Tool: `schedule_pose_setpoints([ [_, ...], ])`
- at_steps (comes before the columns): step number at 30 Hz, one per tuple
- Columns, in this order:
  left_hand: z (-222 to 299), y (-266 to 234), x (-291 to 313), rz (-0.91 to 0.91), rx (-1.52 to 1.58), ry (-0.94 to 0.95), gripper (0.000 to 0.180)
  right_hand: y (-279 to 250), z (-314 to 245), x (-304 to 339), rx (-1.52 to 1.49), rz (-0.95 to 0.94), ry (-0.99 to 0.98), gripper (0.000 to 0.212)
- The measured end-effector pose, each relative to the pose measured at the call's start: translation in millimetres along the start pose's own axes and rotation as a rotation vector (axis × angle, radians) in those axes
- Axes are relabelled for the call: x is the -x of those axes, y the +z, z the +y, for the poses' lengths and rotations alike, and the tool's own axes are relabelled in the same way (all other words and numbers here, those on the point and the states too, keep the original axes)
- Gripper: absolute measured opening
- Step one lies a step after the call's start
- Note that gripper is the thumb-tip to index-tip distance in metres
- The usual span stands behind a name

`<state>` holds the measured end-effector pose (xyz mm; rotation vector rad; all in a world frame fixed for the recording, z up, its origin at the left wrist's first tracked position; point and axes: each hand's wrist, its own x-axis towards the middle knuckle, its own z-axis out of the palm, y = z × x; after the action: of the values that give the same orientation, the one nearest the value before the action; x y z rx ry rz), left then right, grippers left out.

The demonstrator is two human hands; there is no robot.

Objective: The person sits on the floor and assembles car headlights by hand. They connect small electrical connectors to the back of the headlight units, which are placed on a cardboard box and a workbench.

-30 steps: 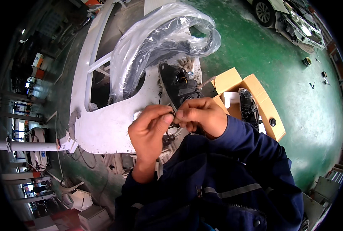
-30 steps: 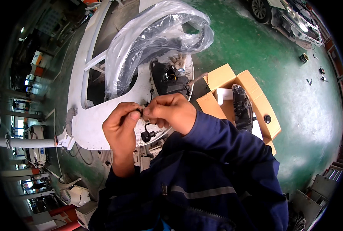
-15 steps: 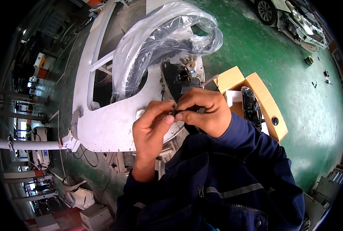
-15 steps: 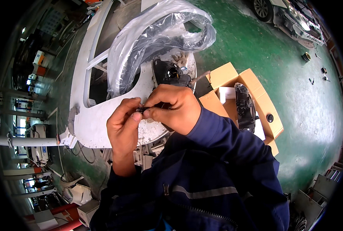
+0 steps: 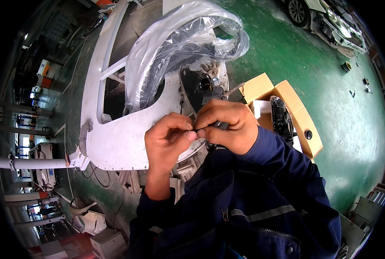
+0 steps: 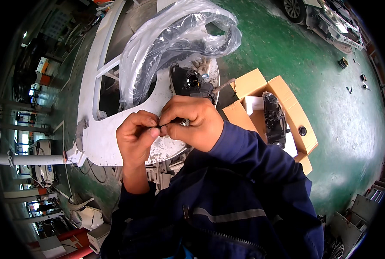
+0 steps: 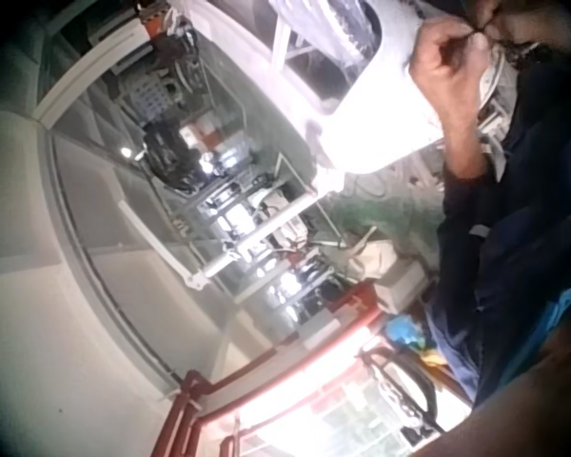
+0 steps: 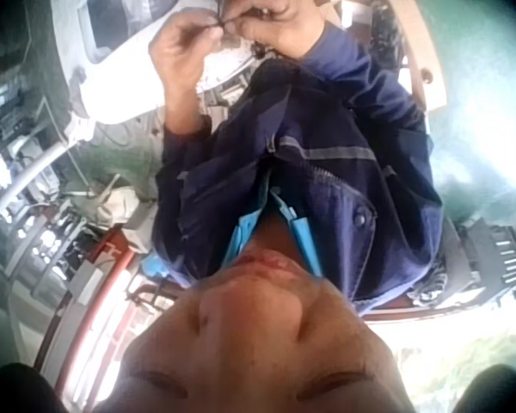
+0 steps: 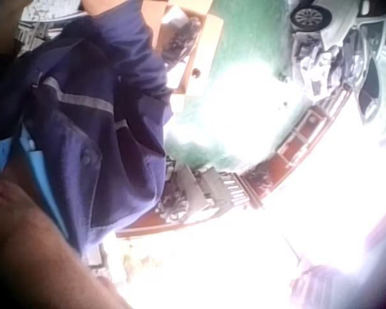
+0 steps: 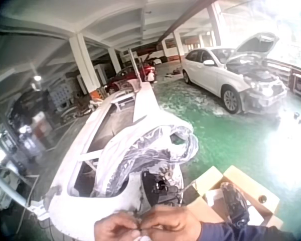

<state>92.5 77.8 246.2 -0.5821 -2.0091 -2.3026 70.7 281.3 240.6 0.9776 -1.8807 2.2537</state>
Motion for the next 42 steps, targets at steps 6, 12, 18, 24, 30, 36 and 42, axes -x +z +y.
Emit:
schedule_pose_setpoints([
  [6,1,8,-1,0.122,0.391,-0.275,0.004,-1,-1,-4,0.203,0.038,-0.208,0.011],
  [12,-9,16,-4,0.023,0.224,-0.089,0.021,-5,5,3,-0.386,0.092,0.24,0.008],
  [18,-6,13,-2,0.015,0.004,-0.037,0.026,-4,3,4,-0.364,0.112,0.279,0.007],
  [24,-5,33,-2,0.274,-0.141,0.009,0.022,-1,1,2,0.093,0.129,-0.03,0.007],
  [30,-3,27,1,0.185,0.017,-0.079,0.021,-5,-6,3,0.033,0.139,0.042,0.006],
  [36,-5,25,-7,-0.025,0.229,-0.085,0.031,-9,-6,-2,-0.31,0.157,0.312,0.007],
  [42,-1,28,-3,0.133,-0.023,-0.145,0.026,-10,-13,0,-0.273,0.122,0.34,0.007],
])
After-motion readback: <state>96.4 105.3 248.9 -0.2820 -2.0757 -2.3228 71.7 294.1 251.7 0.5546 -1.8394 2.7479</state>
